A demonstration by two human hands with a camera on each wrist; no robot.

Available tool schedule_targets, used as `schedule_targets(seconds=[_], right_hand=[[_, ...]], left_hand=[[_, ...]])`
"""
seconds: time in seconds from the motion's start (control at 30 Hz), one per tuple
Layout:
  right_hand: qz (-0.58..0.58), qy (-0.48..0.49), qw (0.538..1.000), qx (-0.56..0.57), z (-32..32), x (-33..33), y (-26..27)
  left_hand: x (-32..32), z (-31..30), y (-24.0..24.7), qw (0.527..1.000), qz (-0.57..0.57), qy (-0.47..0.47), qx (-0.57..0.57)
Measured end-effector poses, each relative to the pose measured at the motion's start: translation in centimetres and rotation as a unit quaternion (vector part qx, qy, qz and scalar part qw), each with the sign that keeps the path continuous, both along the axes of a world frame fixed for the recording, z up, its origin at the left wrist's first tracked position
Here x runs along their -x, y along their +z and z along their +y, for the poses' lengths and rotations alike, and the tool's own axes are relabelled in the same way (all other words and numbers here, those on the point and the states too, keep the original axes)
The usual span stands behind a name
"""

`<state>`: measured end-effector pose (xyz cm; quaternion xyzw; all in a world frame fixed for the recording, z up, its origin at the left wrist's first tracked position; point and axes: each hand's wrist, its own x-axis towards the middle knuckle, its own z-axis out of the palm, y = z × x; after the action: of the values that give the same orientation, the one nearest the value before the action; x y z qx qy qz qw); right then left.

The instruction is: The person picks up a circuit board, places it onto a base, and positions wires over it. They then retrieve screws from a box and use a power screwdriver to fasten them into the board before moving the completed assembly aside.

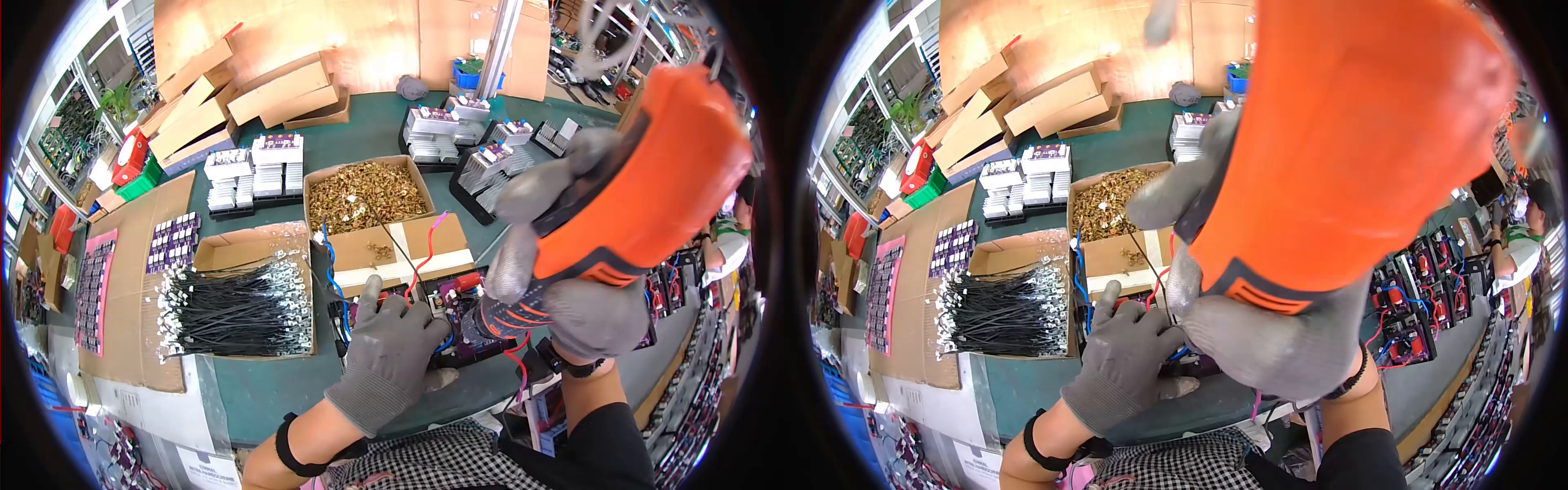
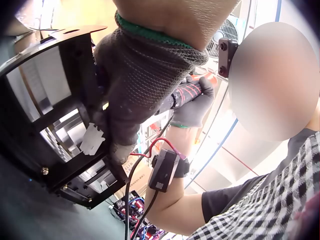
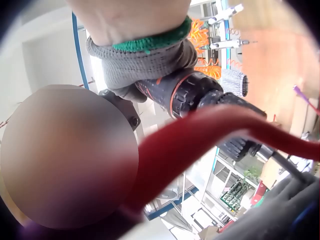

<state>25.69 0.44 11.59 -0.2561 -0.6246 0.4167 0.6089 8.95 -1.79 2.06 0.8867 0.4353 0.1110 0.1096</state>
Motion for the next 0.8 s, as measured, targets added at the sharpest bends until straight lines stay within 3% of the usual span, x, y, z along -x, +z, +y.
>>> schedule_targets(seconds=[0.07,0.3,0.4,0.47,0.57,0.63,0.73,0.8], right_hand=[[-0.087,-0.019,0.996,-0.023,0.0,-0.5,-0.9],[0.032,-0.010,0.998,0.047,-1.1,-1.0,-3.6],[-0.040,-0.069,0.997,0.007,-0.7,-1.1,-4.2],[0.021,-0.041,0.999,-0.008,-0.4,-1.2,-4.7],[-0.053,-0.011,0.997,-0.052,-0.2,-1.7,-4.7],[-0.081,0.024,0.993,-0.079,0.0,-2.1,-4.4],[-0.038,0.070,0.997,-0.018,-0.5,-1.4,-4.2],[-0.011,0.028,0.998,-0.051,-0.2,-0.5,-4.5]], left_hand=[[0.0,0.0,0.0,1.000,-0.008,-0.001,-0.008],[-0.1,-0.1,0.0,1.000,-0.012,-0.003,-0.002],[0.0,-0.1,0.0,1.000,-0.016,-0.008,-0.007],[0.5,0.0,0.2,0.999,-0.038,-0.026,-0.013],[2.2,1.1,2.7,0.995,-0.086,-0.041,0.023],[2.7,1.6,6.3,0.985,-0.163,-0.007,-0.051],[1.8,1.0,10.1,0.947,-0.306,0.024,-0.094],[-0.5,0.3,11.5,0.930,-0.348,0.006,-0.121]])
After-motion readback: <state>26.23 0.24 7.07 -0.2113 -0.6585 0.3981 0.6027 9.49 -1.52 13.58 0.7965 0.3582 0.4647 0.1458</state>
